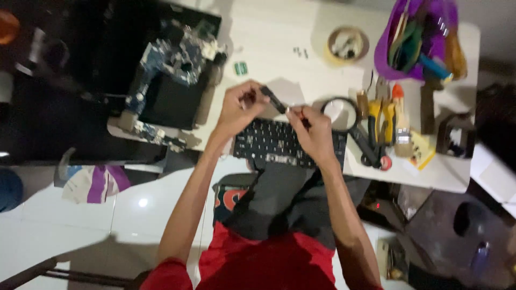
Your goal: Repairing a laptop keyboard by carefully manipulating the ribbon cable and its connector using a small precision tool.
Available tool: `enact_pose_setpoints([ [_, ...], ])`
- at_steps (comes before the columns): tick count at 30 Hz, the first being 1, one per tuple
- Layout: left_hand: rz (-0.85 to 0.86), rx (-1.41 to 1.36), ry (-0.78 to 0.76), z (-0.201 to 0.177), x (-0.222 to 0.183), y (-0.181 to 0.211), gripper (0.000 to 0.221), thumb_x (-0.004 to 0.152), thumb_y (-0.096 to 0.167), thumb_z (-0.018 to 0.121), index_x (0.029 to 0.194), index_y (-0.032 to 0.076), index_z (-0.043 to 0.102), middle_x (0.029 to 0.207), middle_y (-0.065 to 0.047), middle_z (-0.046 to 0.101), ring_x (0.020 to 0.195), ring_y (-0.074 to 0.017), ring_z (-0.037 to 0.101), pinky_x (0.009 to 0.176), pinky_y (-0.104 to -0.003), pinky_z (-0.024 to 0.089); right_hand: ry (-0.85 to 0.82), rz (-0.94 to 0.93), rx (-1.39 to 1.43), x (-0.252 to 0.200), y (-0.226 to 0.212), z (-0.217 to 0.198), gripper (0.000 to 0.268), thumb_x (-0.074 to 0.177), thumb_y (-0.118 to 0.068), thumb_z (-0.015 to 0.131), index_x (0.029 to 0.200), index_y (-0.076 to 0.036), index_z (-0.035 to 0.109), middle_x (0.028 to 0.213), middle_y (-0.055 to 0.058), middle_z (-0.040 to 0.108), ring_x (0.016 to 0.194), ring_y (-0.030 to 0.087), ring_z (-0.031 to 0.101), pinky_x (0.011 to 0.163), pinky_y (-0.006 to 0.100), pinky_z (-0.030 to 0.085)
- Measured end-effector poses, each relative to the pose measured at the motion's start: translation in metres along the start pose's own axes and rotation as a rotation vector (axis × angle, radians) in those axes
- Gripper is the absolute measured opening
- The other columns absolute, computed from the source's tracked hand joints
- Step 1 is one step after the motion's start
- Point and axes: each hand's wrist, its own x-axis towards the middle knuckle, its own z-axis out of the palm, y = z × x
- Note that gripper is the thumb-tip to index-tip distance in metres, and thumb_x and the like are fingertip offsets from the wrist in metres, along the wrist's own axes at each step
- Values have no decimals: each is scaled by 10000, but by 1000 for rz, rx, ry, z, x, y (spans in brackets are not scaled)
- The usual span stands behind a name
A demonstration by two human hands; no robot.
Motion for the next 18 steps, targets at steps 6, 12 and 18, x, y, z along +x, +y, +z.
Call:
enact_pose_setpoints([
  [6,-20,-36,-22,3,-8,29,97,891,47,738,968,106,739,767,-8,680,764,-70,577,733,-244,486,15,27,122,-4,-4,-1,227,1066,-42,623,853,-12,697,602,75,573,538,130,549,542,263,444],
  [12,-6,-40,-42,2,-8,27,220,887,12,731,1090,95,757,855,-36,725,799,-74,593,764,-261,500,-1,54,120,-6,5,-1,231,1088,-77,609,877,-44,697,578,58,518,518,120,490,530,257,394],
  [18,4,-44,-53,4,-6,33,335,871,24,779,1193,108,736,867,-25,721,812,-66,603,768,-235,500,-3,74,127,-4,3,-2,210,1084,-67,603,899,-11,685,606,69,548,567,101,501,533,261,385],
])
